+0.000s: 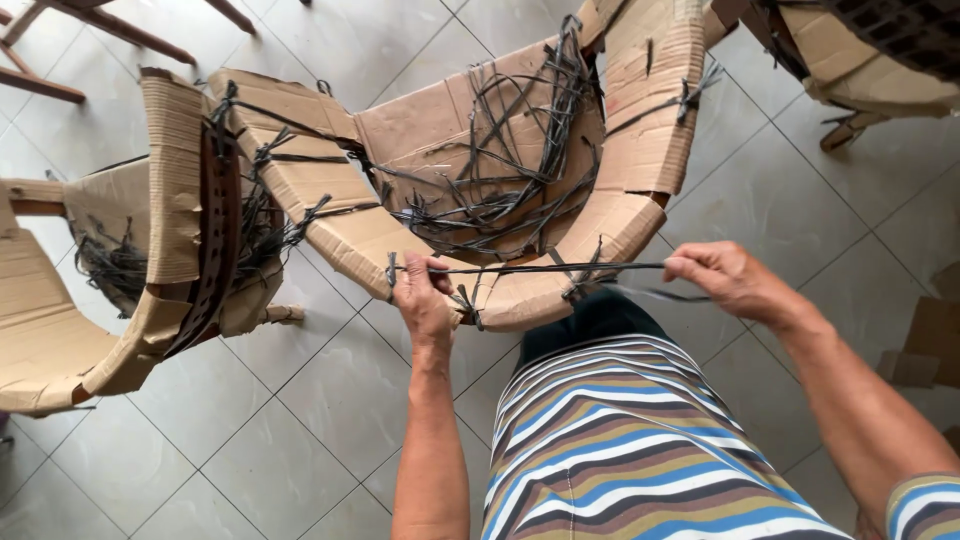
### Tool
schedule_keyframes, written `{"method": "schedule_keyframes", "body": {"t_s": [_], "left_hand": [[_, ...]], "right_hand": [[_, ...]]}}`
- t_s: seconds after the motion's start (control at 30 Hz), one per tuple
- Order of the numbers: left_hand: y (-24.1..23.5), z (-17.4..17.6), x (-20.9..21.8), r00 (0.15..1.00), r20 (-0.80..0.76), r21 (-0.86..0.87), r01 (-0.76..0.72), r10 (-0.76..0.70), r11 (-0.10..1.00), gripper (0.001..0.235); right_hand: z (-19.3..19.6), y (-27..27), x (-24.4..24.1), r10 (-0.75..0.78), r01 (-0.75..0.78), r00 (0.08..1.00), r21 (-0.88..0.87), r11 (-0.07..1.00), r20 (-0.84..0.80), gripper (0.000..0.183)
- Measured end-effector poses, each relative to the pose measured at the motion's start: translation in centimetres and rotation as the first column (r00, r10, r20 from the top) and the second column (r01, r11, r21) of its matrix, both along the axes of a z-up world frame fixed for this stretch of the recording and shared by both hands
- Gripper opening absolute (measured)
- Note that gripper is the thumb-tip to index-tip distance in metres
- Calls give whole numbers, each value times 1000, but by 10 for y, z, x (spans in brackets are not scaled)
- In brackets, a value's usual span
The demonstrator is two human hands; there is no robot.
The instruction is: Weaving black plastic strips onto a cardboard chair frame
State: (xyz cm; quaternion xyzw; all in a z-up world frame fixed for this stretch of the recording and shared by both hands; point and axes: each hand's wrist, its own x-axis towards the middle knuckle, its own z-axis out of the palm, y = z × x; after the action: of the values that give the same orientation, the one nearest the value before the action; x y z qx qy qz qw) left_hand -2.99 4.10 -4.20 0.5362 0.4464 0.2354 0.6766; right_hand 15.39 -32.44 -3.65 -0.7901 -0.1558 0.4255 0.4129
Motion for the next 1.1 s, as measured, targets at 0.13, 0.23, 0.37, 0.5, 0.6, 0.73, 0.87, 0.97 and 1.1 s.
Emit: {"method": "schedule_keyframes", "body": {"t_s": [0.13,0.23,0.37,0.5,0.6,0.73,0.87,0.97,1.1], "left_hand": [[-2,5,4,997,-80,-156,-27,14,987,54],[-13,9,9,989,-64,-153,124,-135,980,49],[-48,38,30,869,-136,-173,452,-476,875,41],[-102,10,41,796,60,-323,587,-603,742,42],[-126,23,66,761,98,-278,640,-642,716,42],[-118,-1,74,781,72,-374,597,-620,710,48],[-100,-21,88,841,4,-357,506,-541,785,50],[-92,-54,97,849,-24,-392,477,-527,787,50],[-95,-82,117,812,-34,-440,511,-582,739,42]], "right_hand": [[19,-26,3,-113,112,994,-230,967,10,33],[2,-54,-1,-161,187,982,-421,888,95,43],[-8,-43,-11,-6,188,914,-411,892,406,43],[33,35,-38,-123,83,951,148,985,283,63],[12,67,-57,-89,51,990,308,950,110,51],[51,80,-53,-210,272,953,314,910,-216,42],[19,36,-40,-341,395,906,210,894,-250,23],[3,1,-23,-342,386,896,118,915,-282,20],[-12,-40,2,-415,433,859,-8,901,-300,18]]}}
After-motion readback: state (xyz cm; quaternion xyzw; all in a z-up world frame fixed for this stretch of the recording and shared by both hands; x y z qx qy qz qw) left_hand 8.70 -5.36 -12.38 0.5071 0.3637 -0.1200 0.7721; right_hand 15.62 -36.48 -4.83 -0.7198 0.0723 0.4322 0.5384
